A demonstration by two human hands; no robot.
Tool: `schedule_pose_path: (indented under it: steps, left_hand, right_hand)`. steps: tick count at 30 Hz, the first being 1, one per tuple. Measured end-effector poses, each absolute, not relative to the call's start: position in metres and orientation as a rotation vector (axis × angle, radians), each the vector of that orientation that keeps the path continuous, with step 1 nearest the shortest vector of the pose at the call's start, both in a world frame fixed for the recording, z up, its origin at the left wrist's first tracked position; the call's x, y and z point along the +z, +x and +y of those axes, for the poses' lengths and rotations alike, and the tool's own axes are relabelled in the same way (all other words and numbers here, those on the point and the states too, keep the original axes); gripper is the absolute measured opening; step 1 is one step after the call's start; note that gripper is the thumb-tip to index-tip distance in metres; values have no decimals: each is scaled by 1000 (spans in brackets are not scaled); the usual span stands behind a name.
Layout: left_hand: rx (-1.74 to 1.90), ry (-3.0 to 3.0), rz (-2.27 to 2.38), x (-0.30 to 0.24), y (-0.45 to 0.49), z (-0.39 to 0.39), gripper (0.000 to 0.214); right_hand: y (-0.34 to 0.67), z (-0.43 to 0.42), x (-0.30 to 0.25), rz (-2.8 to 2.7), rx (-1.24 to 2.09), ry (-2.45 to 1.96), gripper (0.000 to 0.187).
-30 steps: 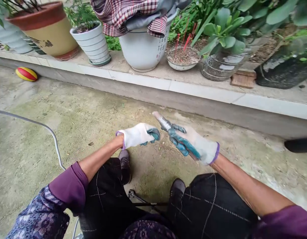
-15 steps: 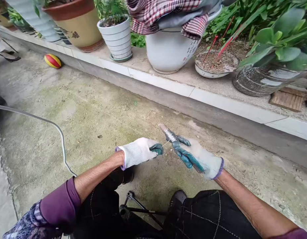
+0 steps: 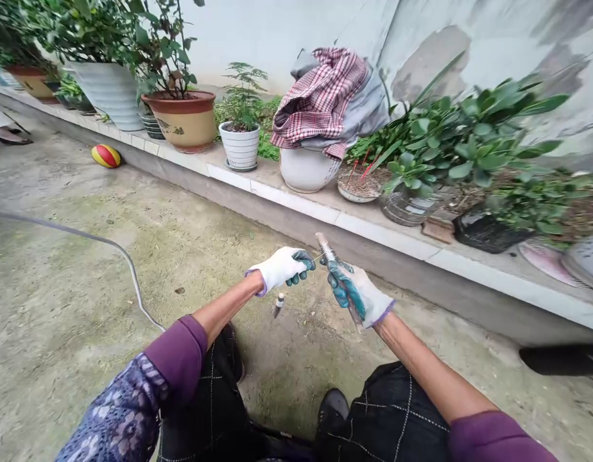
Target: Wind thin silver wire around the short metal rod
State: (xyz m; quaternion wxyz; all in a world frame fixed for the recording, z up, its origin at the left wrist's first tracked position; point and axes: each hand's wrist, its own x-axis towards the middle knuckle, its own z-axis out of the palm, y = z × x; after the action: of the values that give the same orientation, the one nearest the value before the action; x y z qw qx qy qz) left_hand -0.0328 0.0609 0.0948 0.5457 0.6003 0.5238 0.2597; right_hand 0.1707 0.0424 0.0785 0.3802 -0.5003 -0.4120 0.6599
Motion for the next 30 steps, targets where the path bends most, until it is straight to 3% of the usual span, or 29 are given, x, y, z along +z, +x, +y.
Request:
schedule_pose_path:
  steps: [8,19,30]
  left_hand:
    - [745,1296,1068,107,-13,79,9]
    - [694,1320,1107,124,-5,58,21]
    - [619,1344,1124,106,-33,66,21]
  right_hand:
    - [203,35,125,-1033,1520,-1268,48]
    - [200,86,100,-1167,1484,-1321,34]
    - [195,56,119,-1111,1739,-1114,40]
